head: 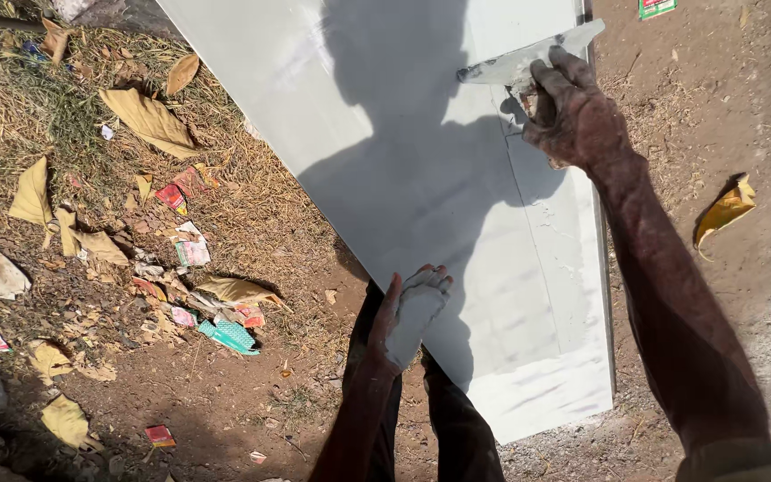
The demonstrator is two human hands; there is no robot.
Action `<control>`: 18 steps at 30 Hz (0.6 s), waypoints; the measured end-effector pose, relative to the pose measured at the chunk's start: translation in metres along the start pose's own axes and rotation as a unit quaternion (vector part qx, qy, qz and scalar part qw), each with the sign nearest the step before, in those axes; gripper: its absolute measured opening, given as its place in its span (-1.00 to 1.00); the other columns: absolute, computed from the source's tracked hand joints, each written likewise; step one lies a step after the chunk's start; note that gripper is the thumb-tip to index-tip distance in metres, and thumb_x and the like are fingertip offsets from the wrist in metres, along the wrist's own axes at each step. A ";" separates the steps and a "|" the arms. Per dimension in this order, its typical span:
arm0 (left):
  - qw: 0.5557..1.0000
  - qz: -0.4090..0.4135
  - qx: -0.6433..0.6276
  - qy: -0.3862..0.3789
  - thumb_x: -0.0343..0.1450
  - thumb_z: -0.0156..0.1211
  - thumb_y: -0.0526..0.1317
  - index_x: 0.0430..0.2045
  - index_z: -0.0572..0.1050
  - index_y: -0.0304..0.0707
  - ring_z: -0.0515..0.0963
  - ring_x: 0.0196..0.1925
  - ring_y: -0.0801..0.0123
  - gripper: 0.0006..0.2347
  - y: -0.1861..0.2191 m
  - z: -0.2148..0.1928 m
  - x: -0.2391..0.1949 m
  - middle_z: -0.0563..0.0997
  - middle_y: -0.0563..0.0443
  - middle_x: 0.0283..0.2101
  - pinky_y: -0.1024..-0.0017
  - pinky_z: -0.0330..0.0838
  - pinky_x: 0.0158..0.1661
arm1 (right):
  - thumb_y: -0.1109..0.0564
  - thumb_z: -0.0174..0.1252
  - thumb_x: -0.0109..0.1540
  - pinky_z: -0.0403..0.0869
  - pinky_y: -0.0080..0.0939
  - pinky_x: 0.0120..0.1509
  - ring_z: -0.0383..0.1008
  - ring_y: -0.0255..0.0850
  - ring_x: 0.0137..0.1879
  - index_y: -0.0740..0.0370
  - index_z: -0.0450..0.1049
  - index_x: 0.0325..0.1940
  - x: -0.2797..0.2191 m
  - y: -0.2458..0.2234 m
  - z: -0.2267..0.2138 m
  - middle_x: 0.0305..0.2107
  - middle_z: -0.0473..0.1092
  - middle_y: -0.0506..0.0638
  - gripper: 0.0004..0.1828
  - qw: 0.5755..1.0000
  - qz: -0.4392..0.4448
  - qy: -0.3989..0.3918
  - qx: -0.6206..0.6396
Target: The person applies a white plaster-like substance to a long rectangular board using a trowel. They repeatedly scoop material from their left hand and spread it along the board's surface, smoothing it with the tool. The work is performed outdoors on a dirt ground with scattered debris.
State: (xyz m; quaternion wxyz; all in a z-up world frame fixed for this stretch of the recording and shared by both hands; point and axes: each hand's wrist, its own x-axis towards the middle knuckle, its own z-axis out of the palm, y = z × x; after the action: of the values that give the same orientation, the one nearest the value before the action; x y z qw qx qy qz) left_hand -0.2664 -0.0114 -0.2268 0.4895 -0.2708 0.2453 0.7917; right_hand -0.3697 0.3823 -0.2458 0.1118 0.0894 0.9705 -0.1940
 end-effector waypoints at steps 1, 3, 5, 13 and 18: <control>1.000 -0.009 -0.005 0.009 0.54 -0.19 0.18 0.41 0.04 -0.52 0.20 0.51 -0.05 -0.30 -0.002 -0.002 -0.002 0.18 -0.38 0.47 0.11 0.10 0.44 | -0.02 0.39 0.13 0.48 0.10 0.24 0.12 0.15 0.53 0.13 0.22 0.53 -0.042 0.001 0.019 0.51 0.04 0.24 -0.09 0.997 0.060 -0.037 0.003; 1.000 -0.019 -0.006 0.014 0.54 -0.19 0.19 0.42 0.02 -0.50 0.17 0.53 -0.03 -0.29 -0.012 -0.005 -0.003 0.15 -0.36 0.49 0.12 0.07 0.45 | -0.03 0.27 0.17 0.48 0.05 0.32 0.09 0.15 0.58 0.15 0.18 0.56 -0.102 0.015 0.058 0.54 -0.08 0.27 -0.11 0.988 0.107 -0.022 0.111; 1.000 -0.023 0.002 0.010 0.53 -0.20 0.19 0.43 0.00 -0.47 0.14 0.54 -0.02 -0.29 -0.023 -0.010 -0.002 0.13 -0.33 0.50 0.12 0.05 0.46 | -0.05 0.29 0.25 0.35 0.18 0.51 0.04 0.20 0.61 0.25 0.17 0.59 -0.162 0.035 0.100 0.56 -0.09 0.30 -0.12 0.993 0.072 0.022 0.096; 0.998 0.023 0.050 -0.018 0.57 -0.21 0.14 0.42 0.04 -0.51 0.14 0.53 -0.08 -0.34 -0.065 -0.010 0.017 0.16 -0.35 0.48 0.06 0.02 0.48 | -0.04 0.23 0.37 0.35 0.16 0.58 0.02 0.24 0.63 0.42 0.11 0.54 -0.264 0.095 0.188 0.48 -0.08 0.44 -0.21 0.991 0.042 0.102 0.074; 0.963 0.034 0.254 -0.087 0.54 -0.26 0.25 0.45 0.00 -0.46 0.09 0.57 -0.08 -0.26 -0.092 0.026 0.019 0.15 -0.38 0.49 0.08 -0.06 0.50 | 0.15 0.19 0.19 0.56 -0.05 0.10 0.34 0.08 0.27 0.29 0.15 0.50 -0.329 0.047 0.142 0.45 0.06 0.35 -0.21 0.917 0.236 0.039 0.320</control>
State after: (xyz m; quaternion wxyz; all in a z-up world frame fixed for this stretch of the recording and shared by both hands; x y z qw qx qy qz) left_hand -0.1951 0.0548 -0.2322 0.5347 -0.0590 0.4035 0.7401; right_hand -0.0183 0.3254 -0.3077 0.0819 0.3546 0.8106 -0.4589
